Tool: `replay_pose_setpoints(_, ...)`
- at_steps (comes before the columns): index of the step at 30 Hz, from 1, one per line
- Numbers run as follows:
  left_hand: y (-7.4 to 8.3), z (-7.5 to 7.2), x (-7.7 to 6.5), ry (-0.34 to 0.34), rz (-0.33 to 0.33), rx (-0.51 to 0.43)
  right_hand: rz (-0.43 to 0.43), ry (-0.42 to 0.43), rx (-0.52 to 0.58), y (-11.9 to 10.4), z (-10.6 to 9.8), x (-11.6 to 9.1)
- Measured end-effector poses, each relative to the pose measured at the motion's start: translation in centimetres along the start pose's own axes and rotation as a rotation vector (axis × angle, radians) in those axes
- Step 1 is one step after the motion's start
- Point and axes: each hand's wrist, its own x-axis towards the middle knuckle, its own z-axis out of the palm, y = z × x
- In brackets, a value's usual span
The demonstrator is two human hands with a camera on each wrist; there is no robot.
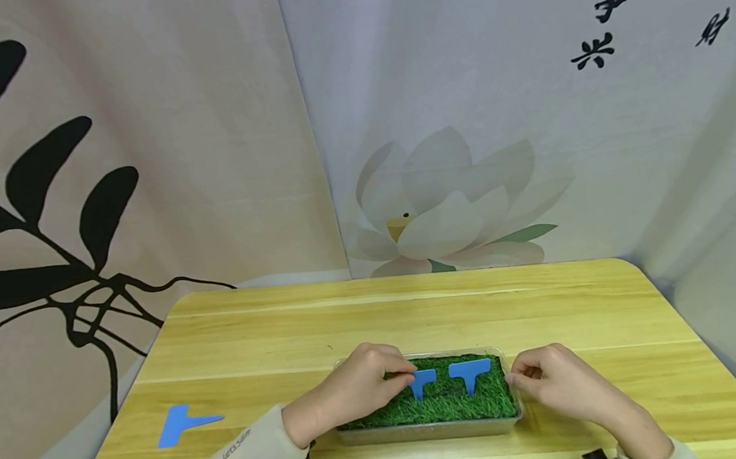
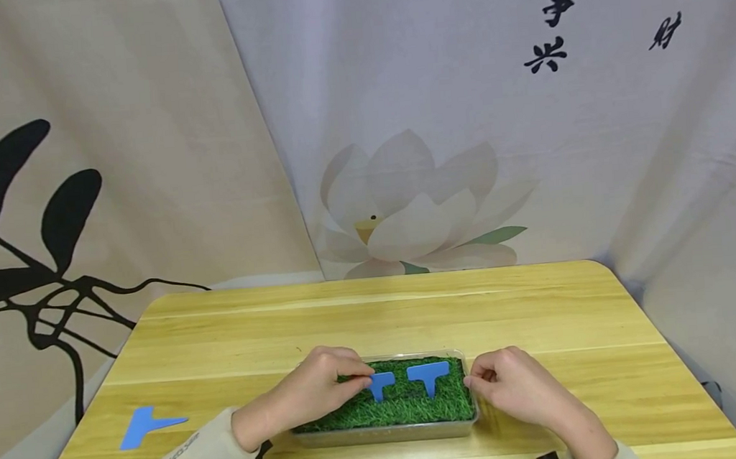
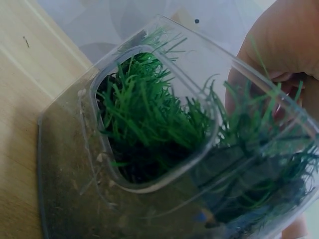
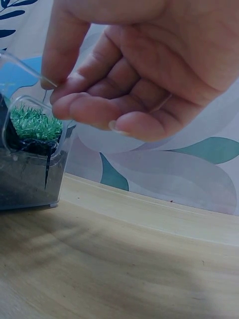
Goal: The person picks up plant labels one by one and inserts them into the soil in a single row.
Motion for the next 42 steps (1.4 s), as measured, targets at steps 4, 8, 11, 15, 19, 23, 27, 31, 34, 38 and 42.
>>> replay_pose_setpoints(4, 0.0, -0.2, 0.0, 0.004, -0.009, -0.015, -0.001, 0.000, -0.005, 0.0, 0.0, 0.0)
replay_pose_setpoints(8, 0.0, -0.5, -0.2, 0.019, -0.019, -0.019, 0.000, 0.002, -0.015, 0.0, 0.0, 0.0)
replay_pose_setpoints(11, 0.1, -1.0, -0.4, 0.043, -0.019, -0.009, -0.005, 0.001, -0.013, 0.0, 0.0, 0.0)
replay_pose_setpoints(15, 0.1, -1.6, -0.8, 0.092, 0.005, 0.006, -0.002, 0.000, -0.012, 0.0, -0.1, 0.0)
replay_pose_setpoints(19, 0.1, -2.3, -1.3, 0.173, 0.037, 0.011, 0.013, -0.005, -0.016, 0.1, -0.1, 0.0)
replay_pose_setpoints(23, 0.2, -3.1, -2.2, 0.271, 0.036, 0.022, 0.017, -0.010, -0.015, 0.1, -0.1, 0.1)
replay_pose_setpoints(27, 0.2, -3.9, -3.0, 0.349, 0.019, 0.053, 0.017, -0.012, -0.014, 0.1, -0.1, 0.0)
replay_pose_setpoints(31, -0.1, -4.6, -3.9, 0.431, 0.039, 0.113, 0.024, -0.014, -0.011, 0.1, -0.1, 0.0)
replay_pose_setpoints(34, -0.4, -5.2, -4.5, 0.501, 0.083, 0.162, 0.025, -0.016, -0.010, 0.1, -0.1, 0.1)
replay_pose_setpoints(38, -0.8, -6.1, -5.4, 0.568, 0.117, 0.202, 0.017, -0.015, -0.014, 0.1, -0.1, 0.1)
replay_pose_setpoints(42, -1.1, -6.7, -6.3, 0.600, 0.085, 0.234, 0.012, -0.012, -0.016, 0.1, -0.1, 0.1)
